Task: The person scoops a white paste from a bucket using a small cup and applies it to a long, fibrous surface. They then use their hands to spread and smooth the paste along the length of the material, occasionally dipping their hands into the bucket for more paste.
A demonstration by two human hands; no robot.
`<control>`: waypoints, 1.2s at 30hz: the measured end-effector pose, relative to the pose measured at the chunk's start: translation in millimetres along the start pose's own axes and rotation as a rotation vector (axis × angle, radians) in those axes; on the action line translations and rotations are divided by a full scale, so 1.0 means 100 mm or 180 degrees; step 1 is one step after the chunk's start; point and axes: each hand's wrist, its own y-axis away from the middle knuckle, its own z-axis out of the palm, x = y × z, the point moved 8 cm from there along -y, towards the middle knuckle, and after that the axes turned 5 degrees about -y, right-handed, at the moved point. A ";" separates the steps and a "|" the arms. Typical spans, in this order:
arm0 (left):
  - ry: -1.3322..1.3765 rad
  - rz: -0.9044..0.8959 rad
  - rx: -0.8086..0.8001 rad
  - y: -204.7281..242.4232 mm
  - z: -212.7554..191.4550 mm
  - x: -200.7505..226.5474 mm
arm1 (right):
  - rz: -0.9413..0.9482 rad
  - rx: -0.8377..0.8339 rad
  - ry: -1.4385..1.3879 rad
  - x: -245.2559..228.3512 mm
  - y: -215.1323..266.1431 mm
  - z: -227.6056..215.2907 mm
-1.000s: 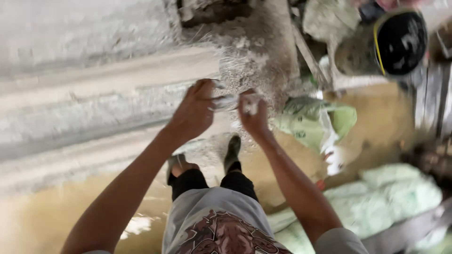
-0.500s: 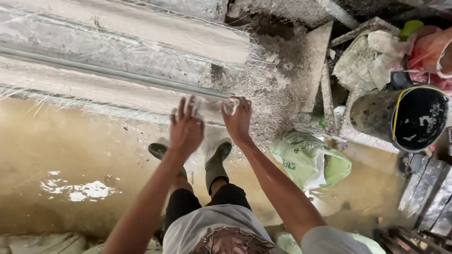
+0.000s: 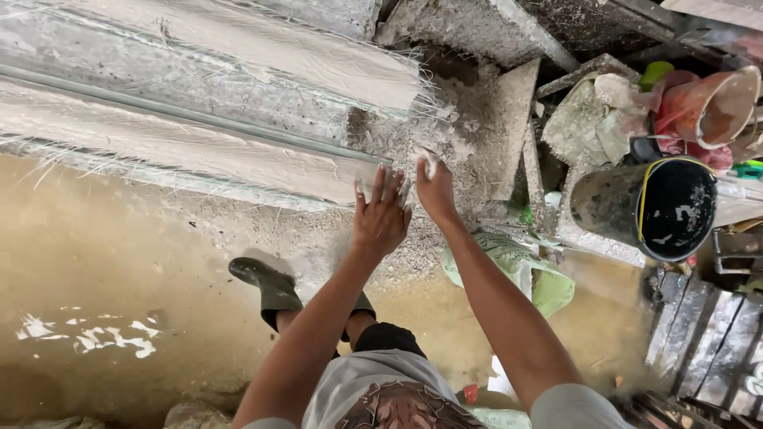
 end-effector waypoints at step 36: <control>0.1819 -0.1393 0.0950 0.10 0.07 -0.78 | -0.1207 -0.0901 0.0842 -0.60 0.64 0.34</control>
